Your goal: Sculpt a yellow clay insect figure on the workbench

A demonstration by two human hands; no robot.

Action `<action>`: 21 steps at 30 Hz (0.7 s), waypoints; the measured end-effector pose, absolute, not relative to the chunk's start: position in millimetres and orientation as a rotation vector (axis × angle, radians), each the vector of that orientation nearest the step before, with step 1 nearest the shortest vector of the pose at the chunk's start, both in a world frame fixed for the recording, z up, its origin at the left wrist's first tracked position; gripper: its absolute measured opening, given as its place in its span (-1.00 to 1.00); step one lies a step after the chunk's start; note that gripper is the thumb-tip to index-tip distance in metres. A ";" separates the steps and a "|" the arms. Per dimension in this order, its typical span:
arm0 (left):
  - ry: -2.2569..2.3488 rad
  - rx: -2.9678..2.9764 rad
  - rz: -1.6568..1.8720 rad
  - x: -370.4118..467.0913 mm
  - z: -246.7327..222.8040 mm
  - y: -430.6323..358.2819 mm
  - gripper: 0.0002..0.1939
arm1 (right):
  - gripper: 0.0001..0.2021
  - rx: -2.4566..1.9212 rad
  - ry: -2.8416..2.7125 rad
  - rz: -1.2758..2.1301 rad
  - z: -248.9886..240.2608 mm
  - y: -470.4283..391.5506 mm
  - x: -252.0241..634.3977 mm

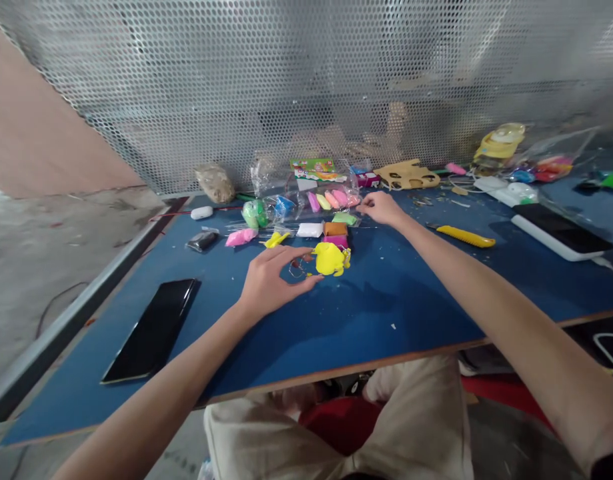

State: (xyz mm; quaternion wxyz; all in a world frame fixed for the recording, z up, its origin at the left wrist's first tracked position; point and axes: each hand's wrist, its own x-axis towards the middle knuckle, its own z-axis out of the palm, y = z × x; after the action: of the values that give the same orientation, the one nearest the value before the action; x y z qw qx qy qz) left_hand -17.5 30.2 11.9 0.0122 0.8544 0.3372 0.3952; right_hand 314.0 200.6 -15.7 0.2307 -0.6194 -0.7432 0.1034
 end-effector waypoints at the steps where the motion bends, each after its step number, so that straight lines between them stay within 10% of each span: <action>1: 1.047 2.666 1.224 -16.7 12.0 29.9 -0.55 | -0.70 -1.700 -2.028 0.293 -14.7 197.8 320.9; 21: 1.031 2.655 1.184 -15.9 13.9 26.4 -0.56 | -0.72 -1.726 -2.020 0.510 1.7 182.9 339.4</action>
State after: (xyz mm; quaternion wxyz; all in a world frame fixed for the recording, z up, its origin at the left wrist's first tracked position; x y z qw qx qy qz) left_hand -15.9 26.4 13.9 0.0284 0.8604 0.3341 0.3837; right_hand 339.4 182.9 1.7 0.2166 -0.6228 -0.7289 0.1841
